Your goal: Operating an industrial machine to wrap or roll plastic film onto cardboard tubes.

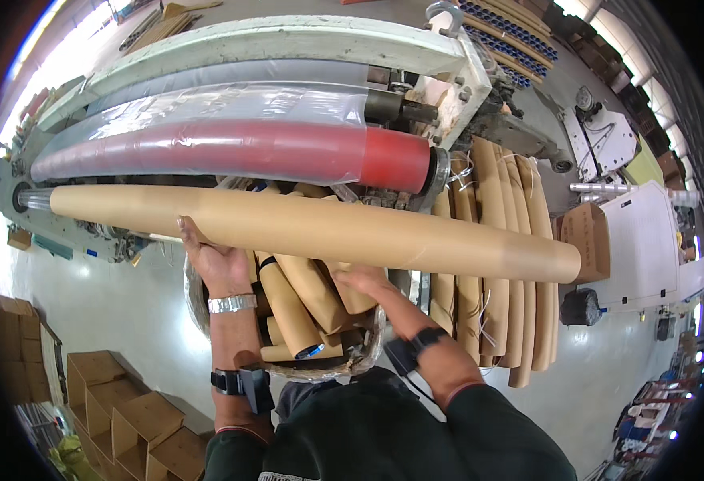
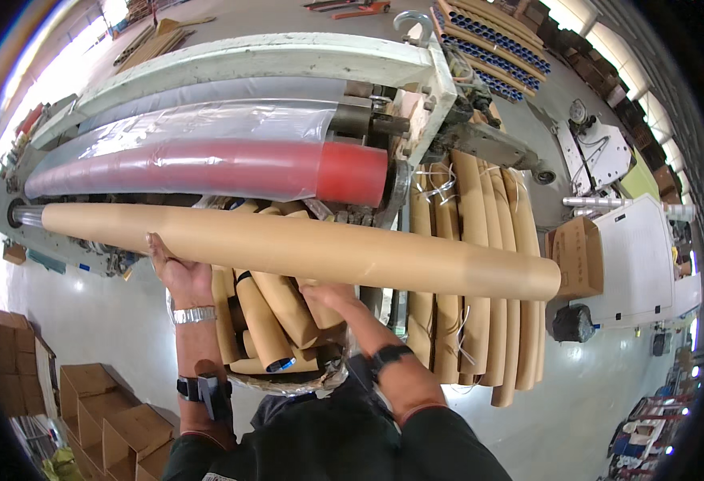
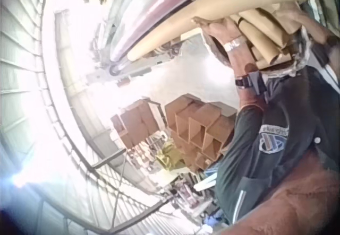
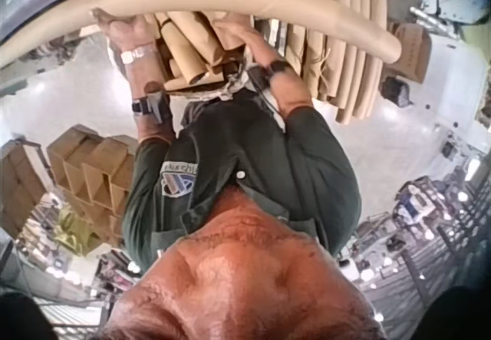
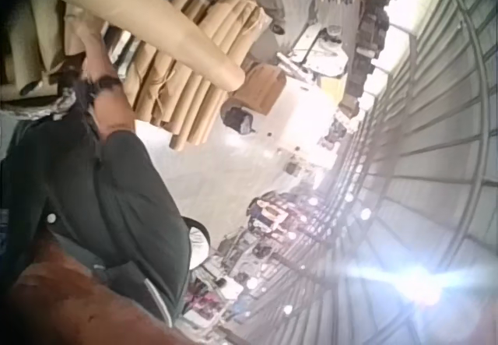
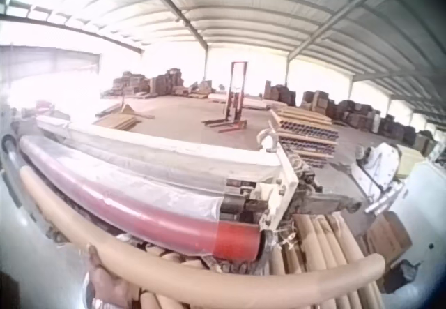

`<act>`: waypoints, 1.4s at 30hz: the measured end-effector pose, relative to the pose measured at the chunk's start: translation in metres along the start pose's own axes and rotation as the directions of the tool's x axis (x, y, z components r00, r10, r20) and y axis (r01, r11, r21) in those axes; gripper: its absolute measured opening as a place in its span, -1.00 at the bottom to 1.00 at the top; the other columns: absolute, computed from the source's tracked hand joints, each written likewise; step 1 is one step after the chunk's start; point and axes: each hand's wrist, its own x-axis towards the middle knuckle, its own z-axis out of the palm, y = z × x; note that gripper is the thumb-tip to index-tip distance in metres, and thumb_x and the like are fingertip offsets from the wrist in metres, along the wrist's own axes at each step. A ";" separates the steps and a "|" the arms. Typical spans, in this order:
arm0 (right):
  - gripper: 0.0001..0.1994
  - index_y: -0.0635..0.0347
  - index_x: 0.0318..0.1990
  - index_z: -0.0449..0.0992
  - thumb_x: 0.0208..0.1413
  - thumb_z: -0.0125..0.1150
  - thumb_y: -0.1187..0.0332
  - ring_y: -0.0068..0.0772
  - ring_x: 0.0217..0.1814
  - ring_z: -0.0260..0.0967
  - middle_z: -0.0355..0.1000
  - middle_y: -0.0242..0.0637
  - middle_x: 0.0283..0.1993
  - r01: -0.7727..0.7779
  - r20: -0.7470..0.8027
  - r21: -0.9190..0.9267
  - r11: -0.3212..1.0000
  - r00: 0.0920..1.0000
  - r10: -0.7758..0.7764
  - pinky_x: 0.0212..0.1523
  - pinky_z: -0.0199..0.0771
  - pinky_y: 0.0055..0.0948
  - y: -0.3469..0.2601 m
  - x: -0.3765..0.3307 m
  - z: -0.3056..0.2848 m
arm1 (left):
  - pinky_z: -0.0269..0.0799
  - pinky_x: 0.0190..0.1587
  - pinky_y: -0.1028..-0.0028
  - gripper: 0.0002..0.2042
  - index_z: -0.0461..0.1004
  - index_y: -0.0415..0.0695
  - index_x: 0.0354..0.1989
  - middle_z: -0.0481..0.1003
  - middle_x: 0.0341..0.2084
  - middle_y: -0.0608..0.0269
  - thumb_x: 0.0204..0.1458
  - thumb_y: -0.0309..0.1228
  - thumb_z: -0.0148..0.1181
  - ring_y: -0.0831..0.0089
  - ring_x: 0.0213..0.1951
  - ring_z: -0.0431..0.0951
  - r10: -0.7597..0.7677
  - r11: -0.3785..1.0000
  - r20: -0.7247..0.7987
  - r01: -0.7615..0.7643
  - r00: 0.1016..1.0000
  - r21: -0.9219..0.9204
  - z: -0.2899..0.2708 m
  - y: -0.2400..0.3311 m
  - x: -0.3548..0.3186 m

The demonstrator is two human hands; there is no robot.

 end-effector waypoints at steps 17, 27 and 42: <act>-0.15 0.24 0.15 0.24 -0.49 0.45 0.39 0.10 0.08 0.30 0.35 0.01 0.02 -0.368 -0.461 -0.395 0.842 0.872 0.165 0.08 0.35 -0.14 0.092 -0.320 -0.306 | 0.46 -0.03 0.28 -0.60 0.38 -0.07 -0.02 0.48 -0.16 0.19 0.16 -0.03 0.02 0.35 -0.10 0.49 -0.018 0.965 0.120 -0.014 0.993 0.264 -0.012 0.005 0.045; -0.20 0.08 0.15 0.23 -0.42 0.41 0.38 -0.01 0.03 0.31 0.34 -0.13 -0.02 0.077 -0.121 -0.651 0.755 0.972 -0.203 0.09 0.29 -0.18 -0.013 -0.175 -0.314 | 0.51 -0.08 0.25 -0.58 0.41 -0.09 -0.08 0.52 -0.21 0.19 0.21 0.02 -0.12 0.29 -0.15 0.54 -0.131 0.689 -0.076 0.146 0.988 0.709 -0.060 0.235 0.236; -0.15 0.17 0.19 0.21 -0.40 0.44 0.26 -0.08 -0.08 0.28 0.27 -0.14 -0.13 0.392 0.082 -0.699 0.598 0.875 -0.477 -0.04 0.28 -0.16 -0.184 -0.067 -0.171 | 0.52 -0.19 0.37 -0.65 0.48 -0.07 -0.24 0.52 -0.39 0.32 0.21 -0.04 -0.07 0.39 -0.28 0.55 -0.233 0.619 -0.019 0.163 0.972 0.769 -0.108 0.371 0.392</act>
